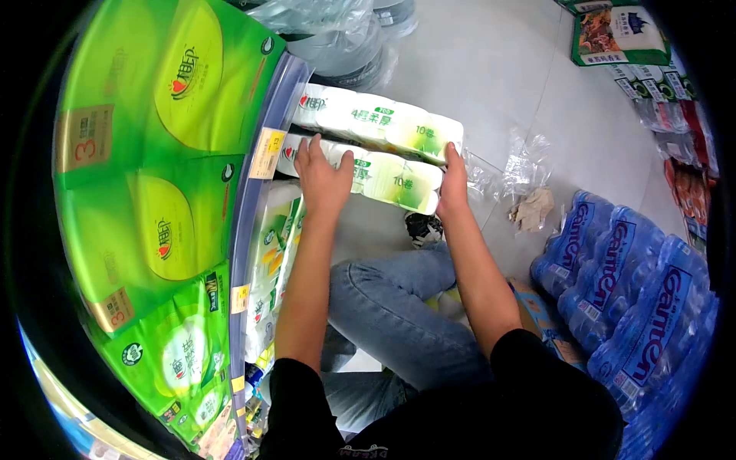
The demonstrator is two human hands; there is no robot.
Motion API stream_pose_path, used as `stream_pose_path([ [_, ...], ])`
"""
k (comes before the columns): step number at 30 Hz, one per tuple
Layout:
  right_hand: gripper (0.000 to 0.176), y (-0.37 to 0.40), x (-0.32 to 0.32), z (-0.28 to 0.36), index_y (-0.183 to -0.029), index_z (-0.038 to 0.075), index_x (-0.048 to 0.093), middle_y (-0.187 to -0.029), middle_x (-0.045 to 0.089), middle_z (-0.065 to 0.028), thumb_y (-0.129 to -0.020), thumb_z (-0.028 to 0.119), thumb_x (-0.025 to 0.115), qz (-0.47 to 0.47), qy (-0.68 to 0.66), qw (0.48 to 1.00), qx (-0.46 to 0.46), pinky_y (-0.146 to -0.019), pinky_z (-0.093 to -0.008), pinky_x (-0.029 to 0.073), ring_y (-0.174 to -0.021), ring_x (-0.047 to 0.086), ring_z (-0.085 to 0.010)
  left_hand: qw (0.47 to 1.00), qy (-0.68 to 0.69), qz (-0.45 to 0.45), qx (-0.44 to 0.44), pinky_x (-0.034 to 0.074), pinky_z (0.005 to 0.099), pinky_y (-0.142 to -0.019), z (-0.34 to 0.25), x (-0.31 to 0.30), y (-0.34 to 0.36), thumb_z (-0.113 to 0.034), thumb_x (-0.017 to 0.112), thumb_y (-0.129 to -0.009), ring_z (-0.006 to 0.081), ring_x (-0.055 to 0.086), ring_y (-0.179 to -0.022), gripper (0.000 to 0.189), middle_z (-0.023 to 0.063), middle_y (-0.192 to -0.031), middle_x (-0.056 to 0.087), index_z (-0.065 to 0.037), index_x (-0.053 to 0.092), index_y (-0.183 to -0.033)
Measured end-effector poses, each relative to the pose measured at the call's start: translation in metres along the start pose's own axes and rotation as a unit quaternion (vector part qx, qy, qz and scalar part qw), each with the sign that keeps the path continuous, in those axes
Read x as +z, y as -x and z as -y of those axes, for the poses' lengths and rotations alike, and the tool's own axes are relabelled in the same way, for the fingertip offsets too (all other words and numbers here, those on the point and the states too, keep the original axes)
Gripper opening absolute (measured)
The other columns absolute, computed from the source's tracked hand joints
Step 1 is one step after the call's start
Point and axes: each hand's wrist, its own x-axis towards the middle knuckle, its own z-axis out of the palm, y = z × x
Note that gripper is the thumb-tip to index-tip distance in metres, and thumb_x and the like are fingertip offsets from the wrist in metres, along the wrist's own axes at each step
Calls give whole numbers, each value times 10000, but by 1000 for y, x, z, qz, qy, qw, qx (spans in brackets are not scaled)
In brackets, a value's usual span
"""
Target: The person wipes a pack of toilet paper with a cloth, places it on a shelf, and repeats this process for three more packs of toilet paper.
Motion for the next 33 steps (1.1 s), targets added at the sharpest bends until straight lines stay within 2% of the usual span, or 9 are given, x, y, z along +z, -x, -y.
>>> stream_pose_path([
  [2, 433, 8, 7, -7, -1342, -19, 489, -1245, 609, -157, -1035, 283, 535, 2, 24, 999, -42, -938, -372, 514, -1095, 612, -239, 991, -49, 124, -30, 332, 602, -1127, -18, -25, 18, -426, 716, -844, 540, 317, -1392, 861, 354, -1534, 294, 19, 359, -1488],
  [5, 489, 16, 30, -16, -1390, -32, 466, -1260, 611, -161, -1023, 277, 563, -59, 77, 991, -92, -962, -350, 479, -1096, 606, -232, 976, -28, 203, -75, 297, 547, -1161, -45, -39, 58, -469, 711, -866, 549, 290, -1421, 892, 378, -1557, 235, 0, 325, -1519],
  [10, 632, 27, 59, -26, -1451, -79, 407, -1352, 574, -239, -992, 310, 599, -106, 229, 959, -130, -1020, -371, 445, -1217, 571, -296, 984, 36, 175, -13, 250, 606, -1167, -67, -42, 78, -515, 713, -848, 608, 218, -1422, 959, 420, -1553, 161, -7, 288, -1542],
  [12, 650, 21, 60, -39, -1457, -84, 397, -1371, 561, -246, -989, 318, 602, -66, 170, 979, -95, -1030, -373, 440, -1227, 568, -303, 984, 92, 150, -1, 192, 654, -1170, -55, -32, 72, -495, 749, -816, 639, 178, -1418, 993, 436, -1549, 133, -7, 281, -1543],
  [16, 653, 6, 66, -57, -1465, -86, 385, -1405, 538, -249, -988, 304, 603, -31, 197, 978, -61, -1031, -371, 444, -1242, 562, -303, 988, 54, 145, -14, 181, 646, -1179, -39, -25, 61, -423, 809, -771, 636, 160, -1425, 1026, 425, -1558, 126, -4, 277, -1542],
  [22, 598, 10, 81, -60, -1421, -52, 468, -1353, 581, -245, -981, 326, 611, 20, 209, 977, -26, -1019, -378, 445, -1212, 582, -312, 976, -56, 207, -46, 218, 631, -1177, -23, -16, 35, -395, 773, -814, 661, 206, -1397, 986, 399, -1574, 146, -8, 250, -1555],
  [28, 665, -35, 46, -47, -1138, -35, 574, -1255, 575, -264, -844, 536, 745, 38, 450, 884, -119, -1012, -424, 439, -1146, 583, -363, 959, -151, 230, -71, 244, 683, -1140, -37, -8, 33, -391, 735, -842, 641, 142, -1428, 957, 364, -1594, 150, -6, 237, -1563],
  [31, 652, -71, 30, -51, -1005, 2, 558, -1222, 556, -273, -787, 571, 789, 124, 418, 890, -137, -994, -450, 447, -1126, 574, -368, 963, -168, 201, -64, 226, 712, -1127, -43, 2, 36, -366, 761, -815, 606, 84, -1458, 990, 357, -1586, 172, -20, 222, -1570],
  [33, 706, -73, 26, -54, -1188, 27, 509, -1199, 587, -221, -801, 545, 792, 131, 380, 911, -88, -935, -429, 471, -1113, 561, -299, 979, -116, 161, -46, 170, 687, -1161, -42, 13, 37, -365, 795, -778, 580, 116, -1467, 1051, 394, -1560, 178, -32, 202, -1579],
])
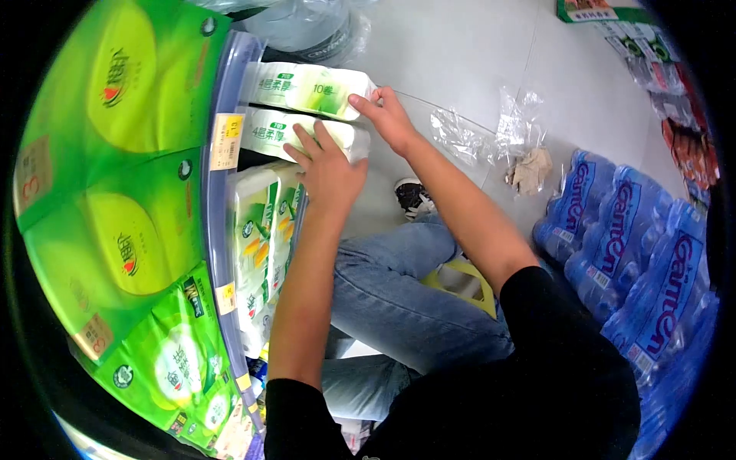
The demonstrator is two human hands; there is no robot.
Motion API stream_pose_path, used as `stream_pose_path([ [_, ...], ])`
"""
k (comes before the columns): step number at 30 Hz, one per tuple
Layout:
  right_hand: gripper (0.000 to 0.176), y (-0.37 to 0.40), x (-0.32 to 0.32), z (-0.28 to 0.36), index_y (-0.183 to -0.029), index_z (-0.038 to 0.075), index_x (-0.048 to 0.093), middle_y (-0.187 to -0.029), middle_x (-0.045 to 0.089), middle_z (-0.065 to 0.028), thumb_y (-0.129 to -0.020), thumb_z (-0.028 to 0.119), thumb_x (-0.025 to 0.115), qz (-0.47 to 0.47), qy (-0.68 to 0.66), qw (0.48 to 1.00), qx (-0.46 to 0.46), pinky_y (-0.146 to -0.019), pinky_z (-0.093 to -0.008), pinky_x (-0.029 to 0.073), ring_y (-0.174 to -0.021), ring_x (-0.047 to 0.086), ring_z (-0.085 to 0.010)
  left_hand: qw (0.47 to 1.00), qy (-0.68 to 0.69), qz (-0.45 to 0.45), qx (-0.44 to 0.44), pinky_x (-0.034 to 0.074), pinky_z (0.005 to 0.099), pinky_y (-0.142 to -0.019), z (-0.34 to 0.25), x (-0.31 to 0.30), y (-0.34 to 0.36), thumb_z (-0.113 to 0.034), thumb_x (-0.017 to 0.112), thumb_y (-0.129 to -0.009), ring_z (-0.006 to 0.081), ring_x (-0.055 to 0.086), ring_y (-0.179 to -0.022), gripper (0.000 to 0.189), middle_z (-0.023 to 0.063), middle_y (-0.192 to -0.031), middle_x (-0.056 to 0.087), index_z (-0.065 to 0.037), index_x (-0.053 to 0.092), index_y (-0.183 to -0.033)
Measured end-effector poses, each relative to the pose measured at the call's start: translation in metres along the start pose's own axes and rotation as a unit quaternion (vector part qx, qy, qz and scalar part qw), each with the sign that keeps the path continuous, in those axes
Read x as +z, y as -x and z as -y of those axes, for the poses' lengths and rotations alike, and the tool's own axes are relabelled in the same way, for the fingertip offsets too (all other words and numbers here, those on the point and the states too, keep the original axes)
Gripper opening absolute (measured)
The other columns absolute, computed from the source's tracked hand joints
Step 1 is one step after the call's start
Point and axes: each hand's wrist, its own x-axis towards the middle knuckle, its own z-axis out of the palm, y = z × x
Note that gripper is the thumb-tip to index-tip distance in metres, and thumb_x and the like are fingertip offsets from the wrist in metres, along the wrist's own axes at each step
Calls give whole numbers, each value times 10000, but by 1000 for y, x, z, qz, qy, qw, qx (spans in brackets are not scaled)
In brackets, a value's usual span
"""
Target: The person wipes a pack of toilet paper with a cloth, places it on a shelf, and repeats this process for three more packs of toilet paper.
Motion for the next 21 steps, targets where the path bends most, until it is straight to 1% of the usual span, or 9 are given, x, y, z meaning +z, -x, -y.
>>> stream_pose_path([
  [1, 749, -1, 2, 2, -1279, 39, 484, -1188, 603, -195, -807, 532, 794, 9, -28, 999, 20, -906, -419, 483, -1106, 555, -264, 999, 32, 20, -10, 106, 681, -1176, -12, -11, 0, -333, 814, -767, 569, 107, -1473, 1046, 416, -1546, 167, -55, 214, -1578],
  [4, 880, -4, 5, 2, -1442, 50, 392, -1273, 607, -178, -803, 496, 800, -43, -36, 998, -17, -955, -432, 480, -1191, 555, -287, 991, -26, -68, 115, 54, 669, -1186, 9, 19, -7, -301, 814, -776, 562, 106, -1474, 1022, 432, -1531, 171, -89, 222, -1581],
  [5, 915, -5, 4, 4, -1482, 48, 376, -1296, 611, -170, -799, 482, 804, -39, -27, 999, -20, -971, -428, 480, -1213, 559, -290, 989, -14, -86, 119, 47, 703, -1163, 11, 23, -8, -282, 765, -816, 618, 79, -1444, 930, 427, -1527, 175, -102, 259, -1575],
  [7, 872, -17, 7, 17, -1450, 26, 451, -1285, 636, -147, -783, 458, 811, 20, -25, 999, -22, -978, -394, 488, -1185, 596, -267, 984, 4, -97, 147, 45, 681, -1173, 14, 24, -10, -253, 749, -825, 609, 91, -1448, 898, 454, -1501, 207, -80, 277, -1569],
  [9, 735, -12, 9, 29, -1321, 16, 601, -1228, 668, -146, -763, 444, 814, 16, -10, 1000, -17, -951, -348, 504, -1114, 645, -238, 981, 37, -107, 156, 45, 653, -1187, 14, 18, -7, -231, 730, -839, 605, 103, -1449, 837, 469, -1491, 218, -58, 325, -1551],
  [10, 779, -6, 9, 40, -1323, -2, 590, -1236, 660, -164, -739, 458, 825, 21, -26, 999, -10, -946, -364, 518, -1112, 650, -246, 979, 38, -118, 162, 56, 632, -1197, 15, 17, -9, -226, 722, -844, 592, 129, -1452, 817, 464, -1485, 254, -32, 341, -1540],
  [12, 623, 32, -10, 84, -1217, -3, 678, -1131, 712, -235, -776, 429, 758, -16, -33, 997, -73, -907, -383, 537, -1040, 695, -334, 977, 45, -126, 166, 84, 600, -1209, 16, 11, -10, -224, 707, -863, 592, 162, -1448, 804, 454, -1494, 266, 1, 327, -1535],
  [15, 607, 27, -6, 94, -1112, -33, 704, -1076, 720, -244, -736, 440, 764, -35, 6, 999, -27, -876, -392, 550, -985, 709, -319, 974, 83, -140, 157, 116, 567, -1215, 12, -1, -3, -230, 686, -889, 589, 184, -1448, 781, 450, -1504, 263, 30, 319, -1527],
  [21, 626, 15, -4, 78, -1113, -31, 704, -1066, 718, -251, -713, 447, 766, -45, 7, 997, -57, -889, -410, 550, -983, 706, -351, 973, 94, -128, 165, 141, 570, -1207, 14, -5, 0, -248, 684, -905, 601, 183, -1441, 795, 456, -1507, 242, 27, 290, -1538],
])
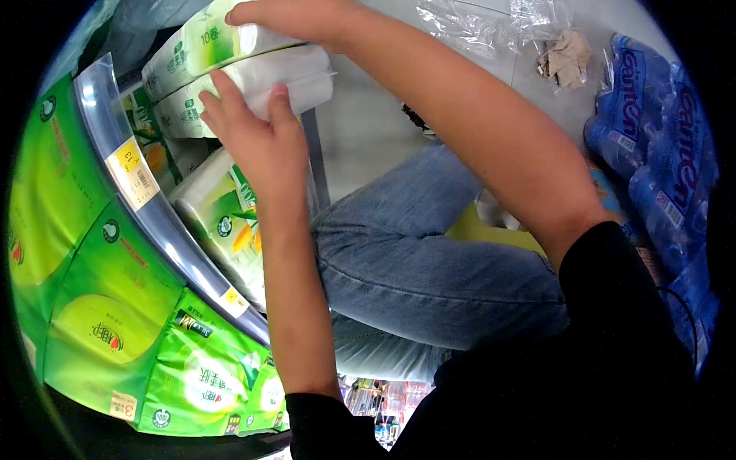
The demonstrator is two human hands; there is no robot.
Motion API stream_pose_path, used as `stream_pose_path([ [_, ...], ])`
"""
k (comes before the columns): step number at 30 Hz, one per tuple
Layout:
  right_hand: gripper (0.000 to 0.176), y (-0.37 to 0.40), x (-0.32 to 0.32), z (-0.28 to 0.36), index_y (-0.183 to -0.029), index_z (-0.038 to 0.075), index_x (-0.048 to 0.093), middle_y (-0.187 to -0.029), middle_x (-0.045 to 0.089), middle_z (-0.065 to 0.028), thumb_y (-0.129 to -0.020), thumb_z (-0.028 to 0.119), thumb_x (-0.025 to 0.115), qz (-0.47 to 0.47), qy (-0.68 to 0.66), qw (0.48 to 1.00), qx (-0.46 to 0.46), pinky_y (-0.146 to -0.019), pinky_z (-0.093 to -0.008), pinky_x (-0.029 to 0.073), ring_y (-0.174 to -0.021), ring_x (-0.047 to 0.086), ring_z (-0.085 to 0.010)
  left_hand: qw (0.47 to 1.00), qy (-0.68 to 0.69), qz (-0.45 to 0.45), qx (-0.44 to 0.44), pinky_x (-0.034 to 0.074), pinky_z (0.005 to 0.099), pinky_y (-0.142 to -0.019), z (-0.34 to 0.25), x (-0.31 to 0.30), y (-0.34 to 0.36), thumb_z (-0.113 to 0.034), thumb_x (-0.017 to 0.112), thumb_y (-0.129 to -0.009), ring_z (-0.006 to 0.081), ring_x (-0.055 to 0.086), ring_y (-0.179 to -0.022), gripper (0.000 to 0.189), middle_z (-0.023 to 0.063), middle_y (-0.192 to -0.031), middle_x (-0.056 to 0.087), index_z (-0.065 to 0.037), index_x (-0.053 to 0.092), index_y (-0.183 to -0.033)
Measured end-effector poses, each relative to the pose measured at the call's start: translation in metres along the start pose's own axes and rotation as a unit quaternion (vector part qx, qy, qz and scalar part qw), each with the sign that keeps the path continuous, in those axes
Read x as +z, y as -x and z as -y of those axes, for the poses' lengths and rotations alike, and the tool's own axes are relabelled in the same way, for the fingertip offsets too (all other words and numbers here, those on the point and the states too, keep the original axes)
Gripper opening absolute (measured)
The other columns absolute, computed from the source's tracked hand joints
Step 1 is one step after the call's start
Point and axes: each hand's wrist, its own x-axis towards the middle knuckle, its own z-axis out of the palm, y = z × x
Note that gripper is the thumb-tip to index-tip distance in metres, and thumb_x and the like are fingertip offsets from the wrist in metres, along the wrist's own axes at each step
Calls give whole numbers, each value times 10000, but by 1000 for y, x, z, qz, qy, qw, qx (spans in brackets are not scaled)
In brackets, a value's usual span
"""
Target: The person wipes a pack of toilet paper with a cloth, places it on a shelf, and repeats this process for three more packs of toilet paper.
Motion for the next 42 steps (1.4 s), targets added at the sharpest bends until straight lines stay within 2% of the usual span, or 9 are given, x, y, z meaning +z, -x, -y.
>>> stream_pose_path([
  [4, 728, -12, 21, -34, -1205, -38, 655, -1097, 702, -267, -713, 486, 768, -61, 44, 996, -48, -918, -430, 544, -1024, 693, -371, 997, -51, 45, 30, 151, 614, -1189, 8, 19, 1, -208, 730, -869, 631, 183, -1406, 854, 448, -1502, 210, 21, 253, -1538],
  [7, 780, -10, 20, -54, -1246, -30, 622, -1122, 687, -281, -717, 522, 774, -7, 51, 998, -22, -928, -443, 540, -1073, 673, -382, 995, -76, 64, -3, 156, 642, -1176, 12, 32, 4, -183, 763, -837, 646, 170, -1382, 910, 435, -1500, 171, 9, 218, -1540],
  [8, 813, -10, 17, -58, -1280, -15, 591, -1219, 637, -303, -714, 530, 801, 58, -73, 995, -22, -933, -449, 542, -1098, 657, -398, 995, -70, 76, -12, 158, 651, -1172, 14, 32, 4, -194, 768, -835, 655, 151, -1378, 930, 440, -1504, 142, 14, 200, -1541],
  [11, 835, -9, 21, -52, -1327, 16, 558, -1326, 561, -310, -712, 511, 827, 4, 77, 997, 13, -976, -452, 520, -1153, 621, -408, 996, -68, 65, -5, 162, 642, -1177, 20, 35, 5, -204, 771, -832, 654, 134, -1389, 946, 442, -1511, 128, 26, 191, -1542],
  [14, 864, 17, -6, -23, -1373, 36, 519, -1379, 506, -312, -717, 501, 834, 92, -102, 989, 57, -1035, -459, 479, -1220, 570, -412, 993, -81, 80, -32, 172, 625, -1185, 13, 34, 5, -217, 781, -818, 653, 107, -1403, 986, 435, -1527, 110, 32, 169, -1550],
  [23, 837, -10, 23, -60, -1319, -24, 584, -1243, 652, -192, -706, 483, 845, 14, 97, 995, 13, -950, -377, 528, -1128, 647, -260, 984, -137, 100, -56, 226, 552, -1202, 3, 22, 13, -266, 838, -748, 566, 139, -1452, 1088, 390, -1566, 126, -17, 174, -1573],
  [32, 792, 8, 8, -32, -1373, 8, 544, -1277, 651, -174, -748, 397, 837, 128, 4, 991, 46, -991, -379, 497, -1149, 637, -265, 979, -167, 107, -55, 228, 562, -1196, 5, 19, 23, -250, 810, -795, 617, 202, -1406, 1045, 422, -1543, 162, 3, 155, -1569],
  [38, 768, 18, 18, -41, -1383, 6, 545, -1269, 660, -158, -763, 354, 835, 93, 28, 994, 58, -999, -367, 490, -1154, 633, -256, 968, -183, 157, -72, 197, 594, -1196, 5, 12, 33, -228, 775, -839, 632, 163, -1419, 1003, 453, -1522, 171, 75, 131, -1545],
  [42, 728, 12, 15, -49, -1367, 9, 563, -1249, 670, -135, -775, 335, 835, 113, 5, 992, 52, -986, -354, 494, -1135, 634, -232, 959, -220, 164, -68, 370, 528, -1144, 4, 20, 34, -252, 770, -861, 622, 201, -1422, 991, 443, -1538, 155, 42, 135, -1562],
])
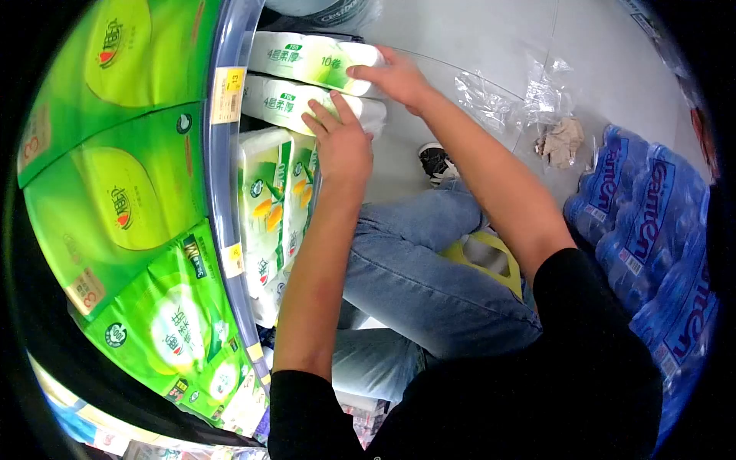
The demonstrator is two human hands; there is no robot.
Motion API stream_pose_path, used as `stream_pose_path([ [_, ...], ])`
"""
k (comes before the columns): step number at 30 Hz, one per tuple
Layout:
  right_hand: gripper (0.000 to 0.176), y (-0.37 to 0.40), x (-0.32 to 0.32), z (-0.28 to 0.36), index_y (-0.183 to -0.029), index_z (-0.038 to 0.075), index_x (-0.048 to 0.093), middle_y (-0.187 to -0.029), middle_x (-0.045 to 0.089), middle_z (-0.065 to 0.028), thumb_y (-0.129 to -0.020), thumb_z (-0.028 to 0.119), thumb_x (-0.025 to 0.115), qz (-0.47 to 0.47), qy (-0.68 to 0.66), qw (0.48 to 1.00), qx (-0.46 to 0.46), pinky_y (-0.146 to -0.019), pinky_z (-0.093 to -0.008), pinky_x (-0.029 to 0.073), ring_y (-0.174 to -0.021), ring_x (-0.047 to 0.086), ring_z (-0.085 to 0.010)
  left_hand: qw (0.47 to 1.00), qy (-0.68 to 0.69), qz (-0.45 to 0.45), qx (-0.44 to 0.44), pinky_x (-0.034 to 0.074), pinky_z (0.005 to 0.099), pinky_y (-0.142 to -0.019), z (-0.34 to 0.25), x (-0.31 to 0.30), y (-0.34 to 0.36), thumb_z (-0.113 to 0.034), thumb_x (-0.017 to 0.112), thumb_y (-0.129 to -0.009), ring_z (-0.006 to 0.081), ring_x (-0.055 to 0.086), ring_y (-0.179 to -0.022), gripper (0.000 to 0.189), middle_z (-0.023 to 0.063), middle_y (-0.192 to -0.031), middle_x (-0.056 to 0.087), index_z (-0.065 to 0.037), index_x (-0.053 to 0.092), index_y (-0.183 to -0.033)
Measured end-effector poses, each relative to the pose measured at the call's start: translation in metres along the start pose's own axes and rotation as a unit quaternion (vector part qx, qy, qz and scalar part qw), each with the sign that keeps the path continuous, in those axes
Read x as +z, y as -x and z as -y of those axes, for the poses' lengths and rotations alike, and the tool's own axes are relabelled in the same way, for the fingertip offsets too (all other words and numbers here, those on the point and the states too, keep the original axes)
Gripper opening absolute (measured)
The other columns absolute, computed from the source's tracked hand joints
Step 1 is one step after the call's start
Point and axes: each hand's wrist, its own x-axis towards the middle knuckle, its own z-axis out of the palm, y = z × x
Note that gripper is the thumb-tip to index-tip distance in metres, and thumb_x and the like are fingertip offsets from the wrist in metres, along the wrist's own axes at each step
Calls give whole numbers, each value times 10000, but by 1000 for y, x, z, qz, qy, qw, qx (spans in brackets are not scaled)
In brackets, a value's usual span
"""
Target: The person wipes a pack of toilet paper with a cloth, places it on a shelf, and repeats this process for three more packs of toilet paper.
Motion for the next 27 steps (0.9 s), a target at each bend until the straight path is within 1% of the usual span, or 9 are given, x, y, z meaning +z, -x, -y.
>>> stream_pose_path([
  [9, 652, 2, -1, 11, -1312, 9, 610, -1223, 684, -121, -788, 333, 821, 27, -32, 999, 12, -993, -348, 483, -1116, 640, -225, 999, -15, 21, -22, 389, 532, -1130, -1, -1, -8, -255, 766, -866, 622, 180, -1429, 991, 437, -1544, 148, 22, 127, -1571],
  [12, 609, 5, -5, 16, -1277, 26, 636, -1130, 707, -83, -788, 338, 819, -22, 10, 1000, 9, -857, -312, 514, -979, 657, -172, 999, -49, 14, -7, 394, 529, -1127, 0, -2, -8, -285, 735, -895, 631, 200, -1417, 953, 438, -1539, 162, -53, 129, -1593],
  [16, 514, -10, -51, 28, -1203, 67, 681, -931, 695, -3, -783, 329, 823, -39, -8, 999, -8, -585, -235, 379, -720, 548, -49, 1000, -30, -2, 3, 405, 526, -1122, -8, -20, -1, -306, 665, -947, 647, 243, -1392, 819, 444, -1531, 176, -241, 184, -1606],
  [17, 703, -20, -71, 35, -1280, -18, 634, -1124, 719, -138, -732, 360, 863, -20, 7, 1000, -1, -906, -334, 520, -998, 674, -207, 1000, -4, -3, -2, 355, 545, -1144, -12, -25, 2, -307, 673, -939, 624, 262, -1395, 827, 429, -1535, 187, -228, 188, -1604],
  [19, 649, -24, -87, 63, -1207, 32, 699, -1098, 732, -133, -745, 470, 823, -46, 15, 998, -44, -876, -362, 534, -974, 689, -247, 999, 46, -2, -6, 253, 584, -1188, -22, -33, 2, -310, 689, -922, 579, 301, -1401, 844, 398, -1544, 209, -202, 197, -1601],
  [21, 821, -39, -98, 94, -1455, 46, 447, -1171, 674, -140, -790, 375, 799, 12, 75, 996, -41, -841, -355, 524, -1013, 673, -226, 996, 77, -34, 4, 267, 586, -1185, -32, -40, 0, -259, 713, -899, 578, 300, -1400, 815, 350, -1565, 219, -214, 261, -1576],
  [22, 696, -50, -98, 100, -1342, 70, 595, -1140, 698, -133, -792, 452, 784, 1, 119, 992, -39, -906, -382, 521, -1053, 673, -242, 994, 93, -48, 11, 274, 587, -1184, -38, -45, 0, -233, 725, -888, 578, 300, -1400, 802, 325, -1576, 224, -220, 292, -1563],
  [23, 639, -62, -97, 113, -1331, 42, 591, -1263, 640, -158, -796, 337, 777, 61, 91, 991, -79, -1002, -386, 465, -1158, 599, -259, 991, 131, -35, -1, 274, 587, -1185, -47, -53, -1, -206, 733, -874, 574, 301, -1400, 780, 297, -1584, 231, -211, 331, -1542],
  [27, 509, -76, -74, 146, -1259, 31, 656, -1197, 689, -113, -823, 276, 750, 84, 145, 984, -69, -962, -348, 472, -1108, 624, -232, 966, 244, -86, -13, 261, 592, -1181, -76, -71, 7, -98, 757, -793, 546, 304, -1402, 641, 204, -1593, 276, -137, 525, -1389],
])
